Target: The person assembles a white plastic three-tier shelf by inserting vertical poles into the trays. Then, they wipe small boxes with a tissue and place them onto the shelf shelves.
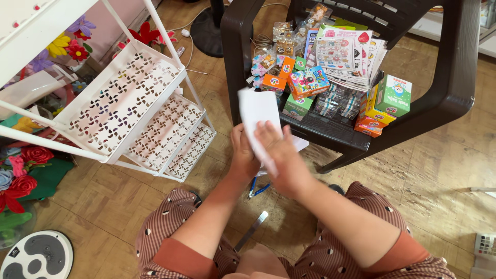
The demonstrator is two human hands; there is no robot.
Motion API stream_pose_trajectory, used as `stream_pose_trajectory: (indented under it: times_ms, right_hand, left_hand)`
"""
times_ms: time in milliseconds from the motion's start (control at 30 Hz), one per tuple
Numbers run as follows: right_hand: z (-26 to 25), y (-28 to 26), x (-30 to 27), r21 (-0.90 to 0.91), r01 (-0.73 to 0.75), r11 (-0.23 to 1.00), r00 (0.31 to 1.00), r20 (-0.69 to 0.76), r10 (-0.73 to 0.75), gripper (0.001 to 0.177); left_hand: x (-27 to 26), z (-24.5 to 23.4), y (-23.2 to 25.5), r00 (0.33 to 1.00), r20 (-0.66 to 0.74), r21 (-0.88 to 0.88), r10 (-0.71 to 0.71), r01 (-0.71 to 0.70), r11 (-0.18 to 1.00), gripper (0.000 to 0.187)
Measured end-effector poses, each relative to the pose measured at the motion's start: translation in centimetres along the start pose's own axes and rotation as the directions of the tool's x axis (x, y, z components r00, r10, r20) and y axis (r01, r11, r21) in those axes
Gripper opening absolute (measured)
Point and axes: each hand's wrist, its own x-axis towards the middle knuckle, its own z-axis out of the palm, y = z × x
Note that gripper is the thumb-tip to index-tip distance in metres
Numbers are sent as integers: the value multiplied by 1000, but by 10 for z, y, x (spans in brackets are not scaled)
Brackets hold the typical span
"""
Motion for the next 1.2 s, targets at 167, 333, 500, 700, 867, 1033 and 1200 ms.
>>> stream_pose_trajectory:
  times_ms: [167,333,500,700,867,1033,1200]
  right_hand:
    - [-3,-5,1,-77,24,997,1000,10,-23,74]
    - [-1,26,7,237,-119,964,983,-106,148,52]
    - [2,52,6,302,-336,892,909,-142,391,49]
    - [-9,55,14,161,-484,860,869,-22,494,35]
    - [-2,24,24,191,-272,943,962,87,259,56]
    - [41,18,21,392,-145,908,988,98,116,54]
    - [99,23,25,376,-263,888,956,223,189,50]
  left_hand:
    - [-4,11,-10,991,47,-200,-125,132,971,47]
    - [-1,2,-5,977,107,-179,-184,201,963,45]
    - [9,-2,-6,891,224,-672,-395,435,599,49]
    - [5,-26,-23,865,266,-708,-425,474,523,54]
    - [-17,-44,-47,891,276,-541,-360,453,708,55]
    - [-40,-77,-55,862,368,-515,-349,501,696,52]
    - [-52,-123,-35,963,94,-80,-253,261,962,60]
